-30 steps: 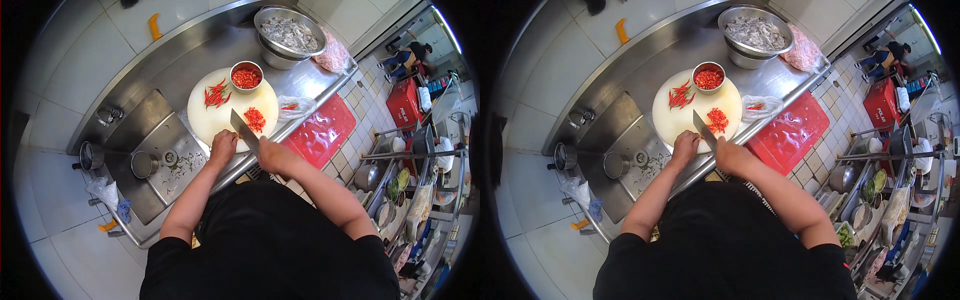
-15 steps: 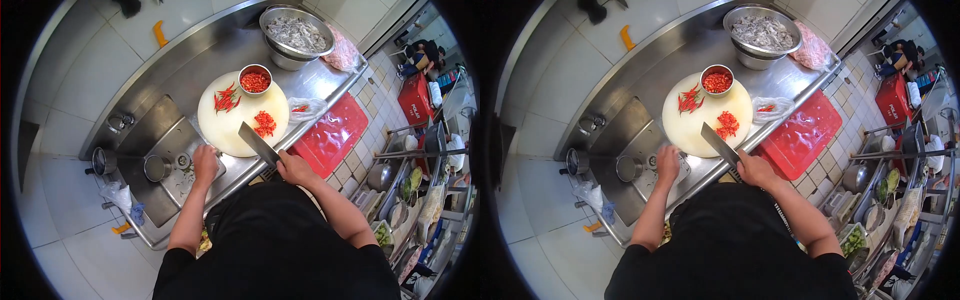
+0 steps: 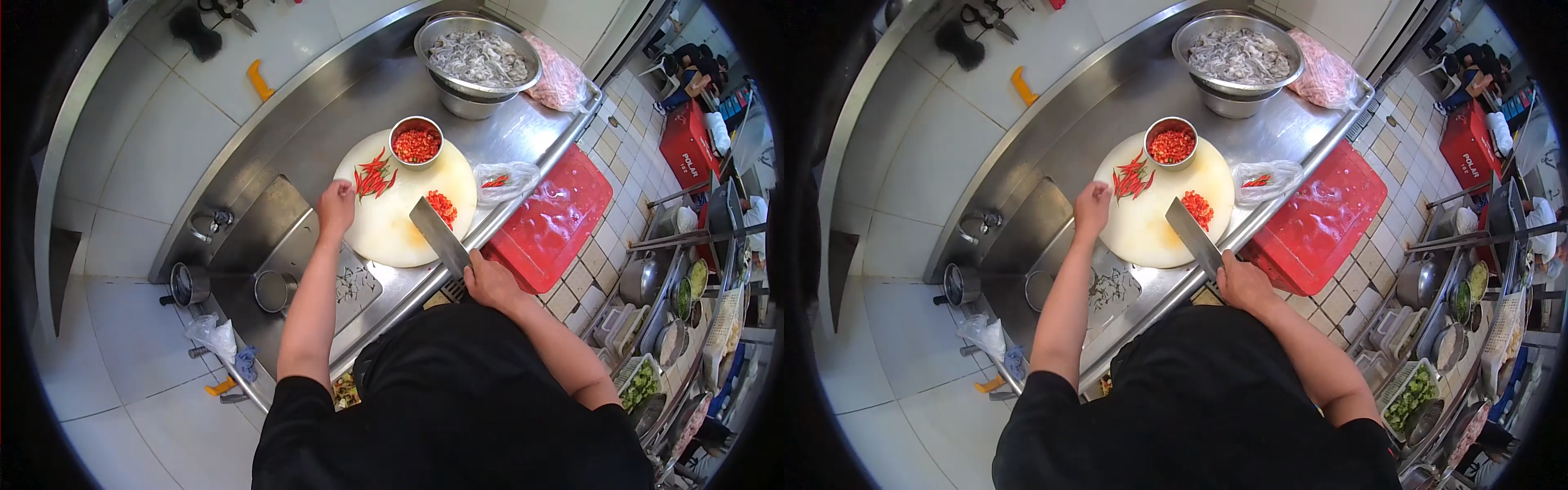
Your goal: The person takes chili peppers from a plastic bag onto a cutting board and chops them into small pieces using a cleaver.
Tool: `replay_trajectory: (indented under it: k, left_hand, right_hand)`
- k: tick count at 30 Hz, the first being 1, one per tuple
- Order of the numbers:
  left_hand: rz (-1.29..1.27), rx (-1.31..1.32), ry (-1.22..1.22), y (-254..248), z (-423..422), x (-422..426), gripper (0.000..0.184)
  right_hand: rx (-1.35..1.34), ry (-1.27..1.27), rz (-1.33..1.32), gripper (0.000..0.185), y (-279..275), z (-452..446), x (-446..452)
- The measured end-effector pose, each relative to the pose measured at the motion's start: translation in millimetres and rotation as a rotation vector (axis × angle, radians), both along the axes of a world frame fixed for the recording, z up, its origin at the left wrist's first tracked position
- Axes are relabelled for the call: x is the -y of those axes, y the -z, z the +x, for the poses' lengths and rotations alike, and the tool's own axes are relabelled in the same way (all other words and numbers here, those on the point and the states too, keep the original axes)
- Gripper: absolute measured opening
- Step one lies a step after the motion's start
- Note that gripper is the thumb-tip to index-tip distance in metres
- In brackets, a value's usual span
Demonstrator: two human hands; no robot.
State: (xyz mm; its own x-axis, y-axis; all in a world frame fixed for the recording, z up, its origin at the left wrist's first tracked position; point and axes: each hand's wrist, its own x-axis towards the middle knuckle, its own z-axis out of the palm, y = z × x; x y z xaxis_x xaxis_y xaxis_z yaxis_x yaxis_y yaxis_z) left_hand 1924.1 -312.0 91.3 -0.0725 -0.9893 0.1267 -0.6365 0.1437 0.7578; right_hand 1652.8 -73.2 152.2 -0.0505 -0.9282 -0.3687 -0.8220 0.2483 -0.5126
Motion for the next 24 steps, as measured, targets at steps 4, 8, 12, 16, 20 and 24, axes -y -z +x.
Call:
replay_trajectory:
  k: [4, 8, 12, 16, 20, 24]
  left_hand:
    - [-0.002, 0.228, 0.102, 7, -17, 51, 0.018]
    - [-0.062, 0.413, 0.323, -2, -3, 57, 0.02]
    - [-0.089, 0.502, 0.345, -4, 21, 33, 0.016]
    - [0.145, 0.43, 0.283, -5, 26, -15, 0.013]
    - [0.34, 0.3, 0.317, -10, -9, -59, 0.018]
    - [0.26, 0.221, 0.291, 0, -42, -54, 0.021]
  right_hand:
    - [-0.009, 0.02, 0.04, 0.027, 0, 0, -2]
    - [0.003, 0.039, 0.061, 0.027, 10, -5, -6]
    - [0.048, 0.058, 0.019, 0.028, 21, -6, -13]
    - [0.078, 0.04, -0.021, 0.028, 20, -9, -13]
    - [0.073, 0.043, 0.032, 0.027, 8, -8, -9]
    - [0.064, 0.029, 0.077, 0.028, 6, -9, -7]
